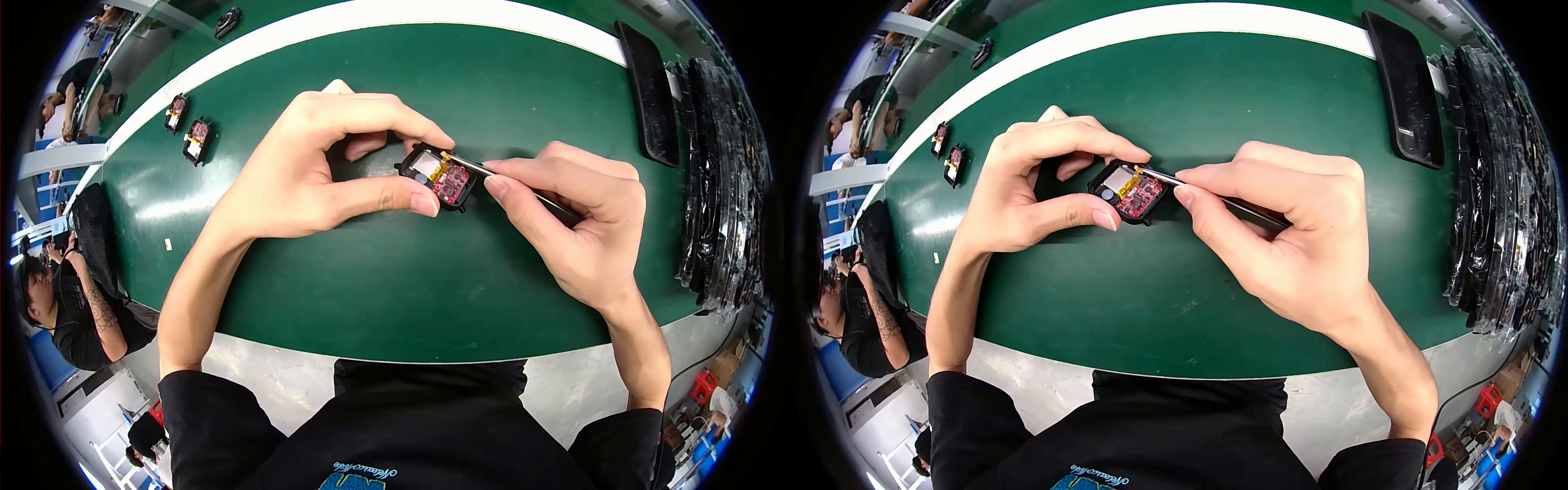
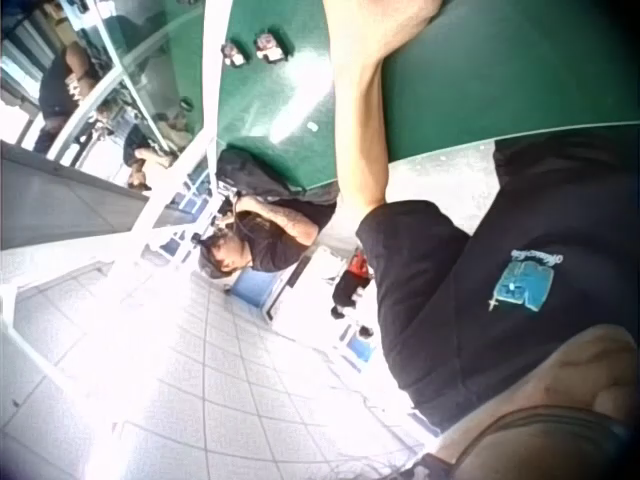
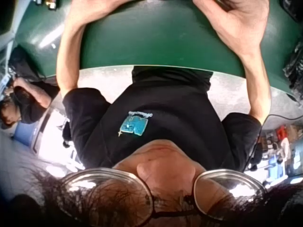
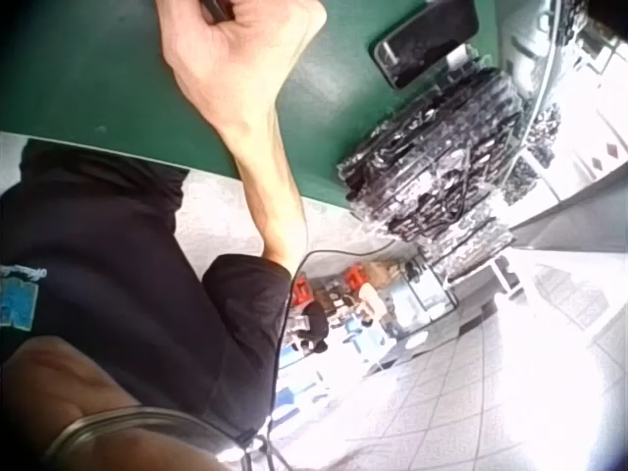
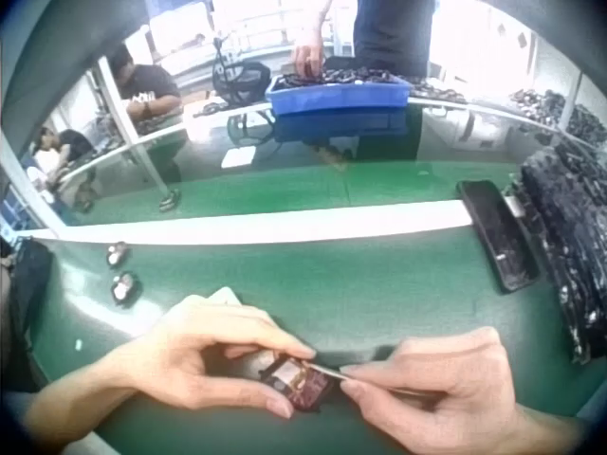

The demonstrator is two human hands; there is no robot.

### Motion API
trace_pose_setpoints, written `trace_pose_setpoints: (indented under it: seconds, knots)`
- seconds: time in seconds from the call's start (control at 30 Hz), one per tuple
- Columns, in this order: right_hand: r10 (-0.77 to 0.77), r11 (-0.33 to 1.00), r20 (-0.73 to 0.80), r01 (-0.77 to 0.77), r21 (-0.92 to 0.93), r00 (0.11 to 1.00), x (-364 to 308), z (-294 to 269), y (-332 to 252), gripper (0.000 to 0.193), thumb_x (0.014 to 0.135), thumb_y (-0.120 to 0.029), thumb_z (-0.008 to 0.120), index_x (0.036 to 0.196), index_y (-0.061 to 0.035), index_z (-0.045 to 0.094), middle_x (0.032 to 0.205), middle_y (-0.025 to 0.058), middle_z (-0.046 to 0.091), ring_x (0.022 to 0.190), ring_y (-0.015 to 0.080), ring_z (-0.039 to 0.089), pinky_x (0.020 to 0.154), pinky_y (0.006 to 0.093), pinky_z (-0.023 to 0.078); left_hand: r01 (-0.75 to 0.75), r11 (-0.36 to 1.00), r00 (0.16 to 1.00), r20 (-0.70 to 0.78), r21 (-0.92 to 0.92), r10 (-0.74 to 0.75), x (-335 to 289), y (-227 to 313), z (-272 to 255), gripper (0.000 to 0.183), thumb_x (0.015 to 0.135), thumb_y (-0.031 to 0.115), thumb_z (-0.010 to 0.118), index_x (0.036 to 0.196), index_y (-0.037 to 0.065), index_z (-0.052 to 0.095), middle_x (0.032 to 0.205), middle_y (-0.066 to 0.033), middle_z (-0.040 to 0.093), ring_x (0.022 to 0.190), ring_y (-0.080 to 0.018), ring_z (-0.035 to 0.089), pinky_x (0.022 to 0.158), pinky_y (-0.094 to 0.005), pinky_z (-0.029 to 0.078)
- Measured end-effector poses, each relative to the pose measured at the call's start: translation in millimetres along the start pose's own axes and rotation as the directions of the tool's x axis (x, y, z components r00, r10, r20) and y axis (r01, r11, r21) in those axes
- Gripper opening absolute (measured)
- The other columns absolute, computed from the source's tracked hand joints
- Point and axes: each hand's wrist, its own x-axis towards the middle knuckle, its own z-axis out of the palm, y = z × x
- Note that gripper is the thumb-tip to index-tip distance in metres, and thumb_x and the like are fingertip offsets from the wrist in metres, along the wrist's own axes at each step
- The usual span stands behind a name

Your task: Assembling internal components of smartwatches using tweezers on an industrial production line.

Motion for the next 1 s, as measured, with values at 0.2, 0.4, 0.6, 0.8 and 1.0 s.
trace_pose_setpoints:
  seconds: [0.2, 0.4, 0.6, 0.8, 1.0]
  knots:
    - [-0.005, 1.0, 0.015, 0.005, -0.015, 1.0, -0.8, -1.5, 3.9, 0.014, 0.091, 0.003, 0.088, 0.106, 0.0014, 0.088, 0.066, 0.0007, 0.063, 0.056, 0.0054, 0.047, 0.052, 0.0277, 0.028, 0.021, 1.0, 0.999, 0.04, 0.008, -0.022, 0.7, 1.2, -2.3, 0.057, 0.073, 0.029, 0.103, 0.123, 0.007, 0.086, 0.101, -0.002, 0.082, 0.071, -0.013, 0.046, 0.075, -0.0309, 0.036]
    - [-0.007, 1.0, 0.028, 0.008, -0.015, 1.0, -1.1, -2.0, 5.7, 0.015, 0.091, 0.002, 0.088, 0.106, 0.001, 0.089, 0.067, 0.0011, 0.063, 0.057, 0.006, 0.047, 0.052, 0.0278, 0.028, -0.017, 0.999, 0.999, 0.042, 0.039, 0.015, 1.1, 1.7, -2.4, 0.055, 0.074, 0.027, 0.103, 0.122, 0.008, 0.086, 0.1, -0.0016, 0.082, 0.072, -0.0134, 0.049, 0.076, -0.0314, 0.036]
    - [-0.009, 1.0, 0.056, 0.01, -0.015, 0.998, -0.4, -5.0, 4.0, 0.014, 0.09, 0.004, 0.086, 0.104, 0.0021, 0.088, 0.067, 0.0038, 0.067, 0.056, 0.008, 0.053, 0.051, 0.0283, 0.033, -0.012, 0.999, 0.999, 0.053, 0.047, 0.009, 0.5, 1.4, -2.3, 0.052, 0.073, 0.026, 0.103, 0.12, 0.009, 0.087, 0.099, -0.0014, 0.083, 0.078, -0.0138, 0.058, 0.078, -0.0317, 0.037]
    - [-0.007, 1.0, 0.083, 0.008, -0.011, 0.997, 0.5, -5.9, 2.9, 0.011, 0.09, 0.005, 0.085, 0.1, 0.0038, 0.087, 0.068, 0.006, 0.069, 0.055, 0.0093, 0.057, 0.05, 0.0287, 0.037, -0.025, 0.997, 0.998, 0.061, 0.067, 0.021, -0.5, 0.0, -2.7, 0.052, 0.073, 0.027, 0.103, 0.119, 0.008, 0.087, 0.098, -0.0014, 0.083, 0.079, -0.0144, 0.06, 0.078, -0.0322, 0.037]
    - [-0.001, 1.0, 0.089, 0.002, -0.012, 0.996, 0.0, -4.5, 4.1, 0.01, 0.089, 0.004, 0.084, 0.1, 0.0034, 0.086, 0.067, 0.0057, 0.067, 0.054, 0.0096, 0.056, 0.05, 0.0293, 0.037, -0.046, 0.995, 0.997, 0.07, 0.083, 0.04, -0.5, -0.6, -0.9, 0.052, 0.073, 0.028, 0.102, 0.118, 0.007, 0.086, 0.098, -0.0025, 0.082, 0.085, -0.0165, 0.067, 0.081, -0.0335, 0.038]
